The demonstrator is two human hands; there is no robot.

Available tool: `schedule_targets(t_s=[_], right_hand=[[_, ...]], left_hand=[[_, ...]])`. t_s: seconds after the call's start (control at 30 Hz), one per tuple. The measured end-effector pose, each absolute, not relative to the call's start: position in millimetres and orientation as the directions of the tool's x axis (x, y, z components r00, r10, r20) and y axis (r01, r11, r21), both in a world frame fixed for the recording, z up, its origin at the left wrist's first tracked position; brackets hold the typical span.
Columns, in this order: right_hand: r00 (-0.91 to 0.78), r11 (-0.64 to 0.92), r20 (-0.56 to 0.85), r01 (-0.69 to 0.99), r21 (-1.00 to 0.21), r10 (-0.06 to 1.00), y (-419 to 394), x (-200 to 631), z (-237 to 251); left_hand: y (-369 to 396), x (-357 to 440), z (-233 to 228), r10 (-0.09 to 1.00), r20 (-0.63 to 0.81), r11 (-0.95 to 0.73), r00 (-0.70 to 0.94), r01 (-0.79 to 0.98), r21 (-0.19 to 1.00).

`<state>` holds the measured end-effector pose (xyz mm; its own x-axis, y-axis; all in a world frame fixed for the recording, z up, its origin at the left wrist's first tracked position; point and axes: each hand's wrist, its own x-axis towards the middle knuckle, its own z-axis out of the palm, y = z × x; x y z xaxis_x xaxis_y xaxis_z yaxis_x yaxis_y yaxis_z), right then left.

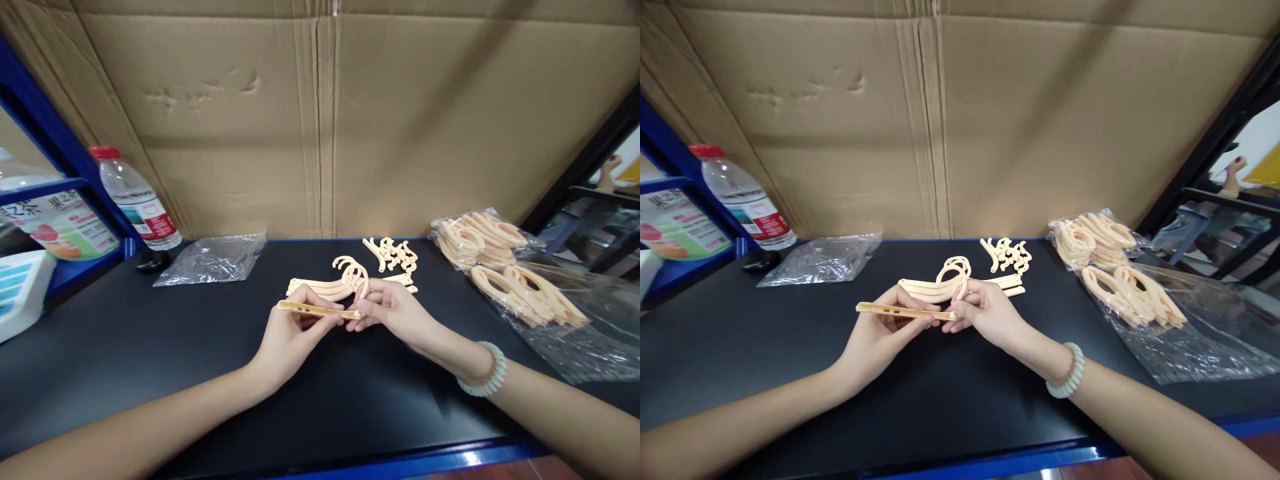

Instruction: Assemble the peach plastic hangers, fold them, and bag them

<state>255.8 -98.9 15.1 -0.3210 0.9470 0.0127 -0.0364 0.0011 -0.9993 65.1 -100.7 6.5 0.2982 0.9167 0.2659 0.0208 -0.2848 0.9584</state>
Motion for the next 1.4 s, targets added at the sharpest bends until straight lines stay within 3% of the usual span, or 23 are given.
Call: schedule_targets(t_s=[0.83,1.03,1.17,1.27,1.33,1.4], right_hand=[[-0.194,0.158,0.170,-0.077,-0.984,0.966,-97,253,12],[-0.265,0.137,0.153,-0.077,-0.988,0.952,-100,244,10],[-0.356,0.227,0.192,0.058,-0.972,0.915,-93,256,19],[-0.284,0.450,0.367,0.330,-0.830,0.886,-70,289,27],[-0.300,0.576,0.512,0.600,-0.555,0.805,-51,314,28],[-0.437,0.625,0.499,0.716,-0.310,0.748,-32,335,24]], left_hand=[[-99,77,10,0.976,0.149,-0.124,0.159,-0.157,0.980],[-105,80,8,0.951,0.125,-0.078,0.281,-0.172,0.982],[-107,79,8,0.957,0.085,-0.032,0.277,-0.190,0.981],[-108,76,9,0.964,0.024,0.034,0.266,-0.211,0.977],[-107,74,8,0.962,-0.005,0.070,0.274,-0.225,0.972],[-106,72,7,0.960,-0.014,0.085,0.280,-0.243,0.966]])
